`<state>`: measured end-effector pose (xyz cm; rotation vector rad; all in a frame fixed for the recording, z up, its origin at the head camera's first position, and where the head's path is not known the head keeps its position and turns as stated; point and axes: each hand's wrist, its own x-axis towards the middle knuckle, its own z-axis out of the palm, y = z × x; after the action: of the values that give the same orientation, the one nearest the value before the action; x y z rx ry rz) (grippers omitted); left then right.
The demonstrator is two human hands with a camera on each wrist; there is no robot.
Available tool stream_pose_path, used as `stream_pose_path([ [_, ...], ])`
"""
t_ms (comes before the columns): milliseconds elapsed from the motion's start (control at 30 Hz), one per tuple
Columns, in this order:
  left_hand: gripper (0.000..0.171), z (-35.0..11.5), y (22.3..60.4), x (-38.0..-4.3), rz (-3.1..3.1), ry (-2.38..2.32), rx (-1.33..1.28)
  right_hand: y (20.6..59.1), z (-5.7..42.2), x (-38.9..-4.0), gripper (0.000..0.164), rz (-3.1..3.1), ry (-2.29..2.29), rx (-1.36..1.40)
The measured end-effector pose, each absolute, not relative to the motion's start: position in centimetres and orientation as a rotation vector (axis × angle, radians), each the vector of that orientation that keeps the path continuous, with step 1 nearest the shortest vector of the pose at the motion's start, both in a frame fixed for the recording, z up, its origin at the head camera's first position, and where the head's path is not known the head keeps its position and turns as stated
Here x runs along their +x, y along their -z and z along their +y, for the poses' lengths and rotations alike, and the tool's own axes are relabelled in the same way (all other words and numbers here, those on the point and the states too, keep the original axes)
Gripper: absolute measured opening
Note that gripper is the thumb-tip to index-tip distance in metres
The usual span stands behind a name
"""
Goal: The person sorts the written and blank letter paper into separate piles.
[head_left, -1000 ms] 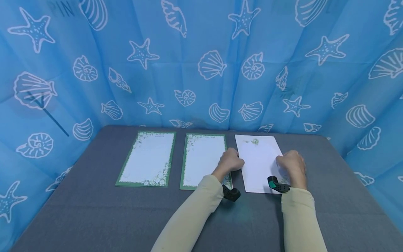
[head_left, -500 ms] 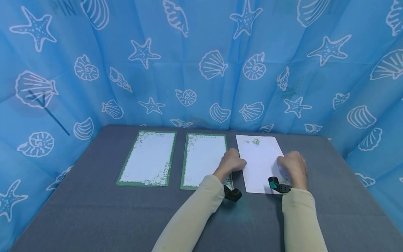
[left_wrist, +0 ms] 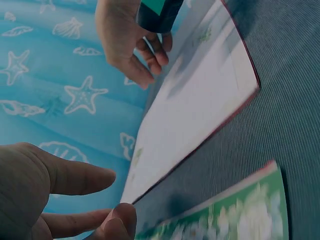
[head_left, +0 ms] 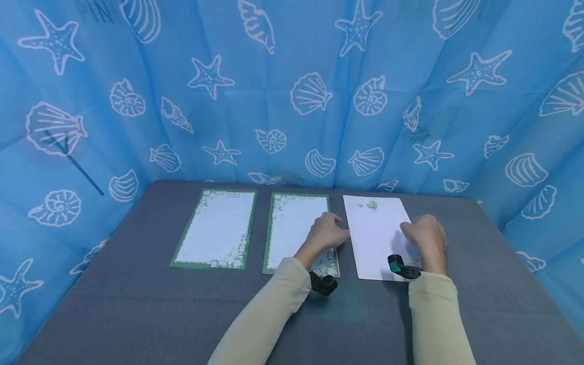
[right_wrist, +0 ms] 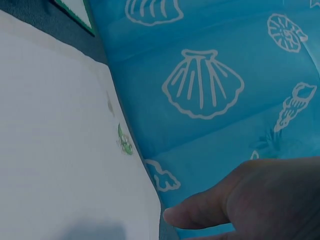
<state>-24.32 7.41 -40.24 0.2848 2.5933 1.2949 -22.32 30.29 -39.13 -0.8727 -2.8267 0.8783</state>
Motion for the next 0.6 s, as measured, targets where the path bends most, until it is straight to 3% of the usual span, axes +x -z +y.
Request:
stream_pose_path([
  [100,0.045,6.1,40.1,-24.3,2.559,-1.312,0.327,38.7,29.7,-22.4,0.032,-2.857,-0.863,-0.856],
  [233,0.046,4.2,40.2,-24.3,2.582,-1.313,0.342,38.3,28.8,-22.6,0.051,-2.897,-0.868,-0.844],
  [600,0.042,-1.0,40.2,-24.2,2.66,-1.362,0.283,38.0,26.1,-23.2,0.05,-2.918,-0.864,-0.663],
])
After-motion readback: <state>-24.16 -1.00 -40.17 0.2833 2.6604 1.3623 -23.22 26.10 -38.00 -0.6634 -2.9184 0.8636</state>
